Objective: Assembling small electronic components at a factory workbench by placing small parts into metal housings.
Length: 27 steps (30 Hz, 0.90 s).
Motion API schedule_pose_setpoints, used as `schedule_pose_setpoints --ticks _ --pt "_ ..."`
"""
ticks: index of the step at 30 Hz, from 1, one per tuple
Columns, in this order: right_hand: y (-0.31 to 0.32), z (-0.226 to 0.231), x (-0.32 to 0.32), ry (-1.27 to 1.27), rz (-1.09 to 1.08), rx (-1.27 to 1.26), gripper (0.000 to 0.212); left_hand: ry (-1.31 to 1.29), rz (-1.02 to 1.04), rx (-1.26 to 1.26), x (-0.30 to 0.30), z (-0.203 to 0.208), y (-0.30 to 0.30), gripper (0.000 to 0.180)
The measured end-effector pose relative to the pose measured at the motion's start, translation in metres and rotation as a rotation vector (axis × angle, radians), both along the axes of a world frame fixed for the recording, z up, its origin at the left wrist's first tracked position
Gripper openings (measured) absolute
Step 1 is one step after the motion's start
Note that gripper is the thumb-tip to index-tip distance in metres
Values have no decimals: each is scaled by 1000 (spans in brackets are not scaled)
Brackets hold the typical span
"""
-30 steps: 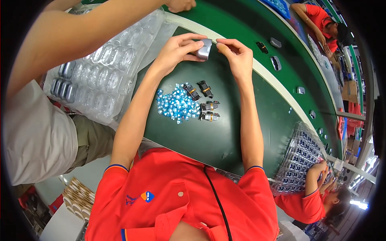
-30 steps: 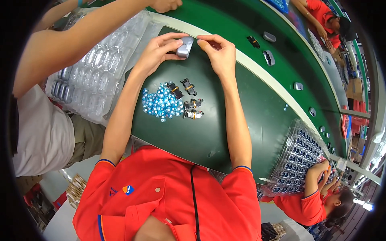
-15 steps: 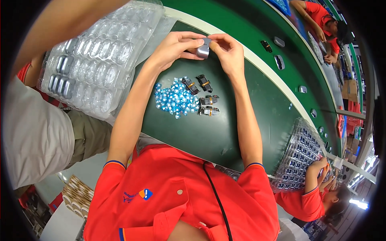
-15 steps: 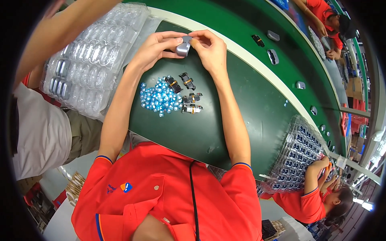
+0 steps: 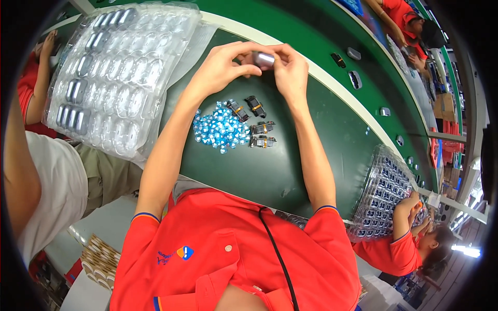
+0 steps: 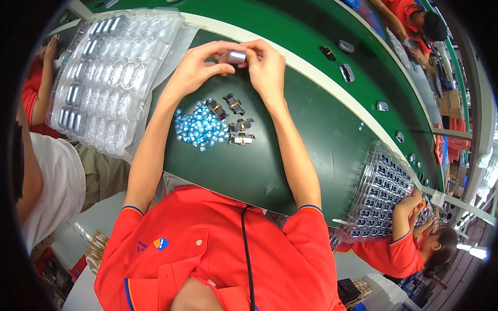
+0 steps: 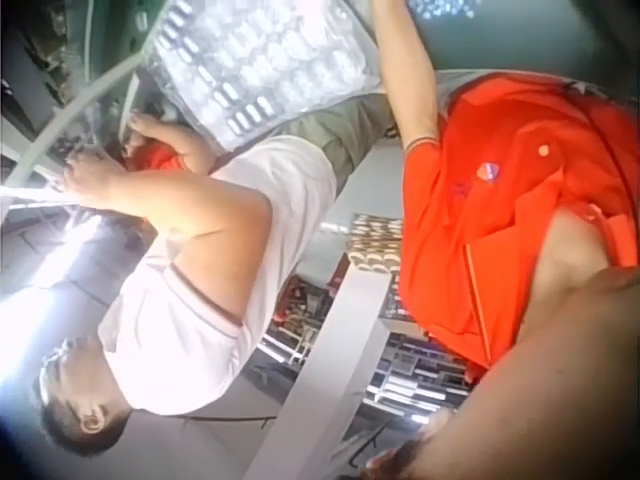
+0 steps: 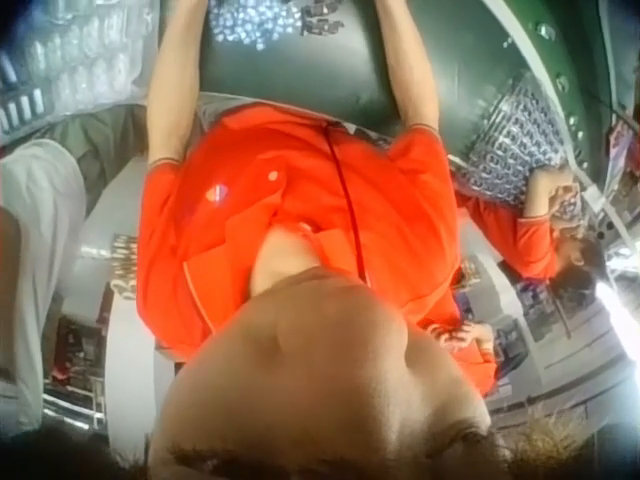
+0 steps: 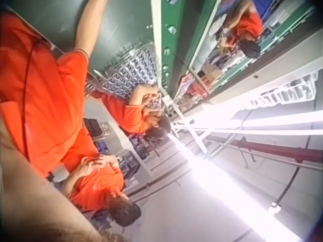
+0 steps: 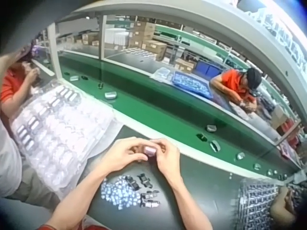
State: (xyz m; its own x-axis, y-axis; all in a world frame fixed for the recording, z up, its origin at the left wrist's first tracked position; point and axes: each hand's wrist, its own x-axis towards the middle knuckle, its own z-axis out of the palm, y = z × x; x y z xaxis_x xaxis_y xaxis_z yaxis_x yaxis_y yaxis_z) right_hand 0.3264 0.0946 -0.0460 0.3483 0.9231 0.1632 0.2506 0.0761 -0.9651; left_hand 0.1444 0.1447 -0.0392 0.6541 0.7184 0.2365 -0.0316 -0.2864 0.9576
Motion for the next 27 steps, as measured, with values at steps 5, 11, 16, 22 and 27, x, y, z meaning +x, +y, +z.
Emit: schedule_pose_setpoints --ticks 5,11,16,22,27 --pt "11 21 80 -919 -165 25 30 134 139 -53 -11 4 3 38" --pt "21 -9 170 -1408 -231 -350 20 92 192 37 -26 6 6 37" --pt "28 17 69 -997 -201 -109 19 127 293 148 -42 5 5 37" --pt "9 -6 86 -807 -224 65 25 25 297 90 -29 0 -5 38" --pt "-22 35 58 -941 -155 -111 30 33 238 3 -28 3 -2 37"
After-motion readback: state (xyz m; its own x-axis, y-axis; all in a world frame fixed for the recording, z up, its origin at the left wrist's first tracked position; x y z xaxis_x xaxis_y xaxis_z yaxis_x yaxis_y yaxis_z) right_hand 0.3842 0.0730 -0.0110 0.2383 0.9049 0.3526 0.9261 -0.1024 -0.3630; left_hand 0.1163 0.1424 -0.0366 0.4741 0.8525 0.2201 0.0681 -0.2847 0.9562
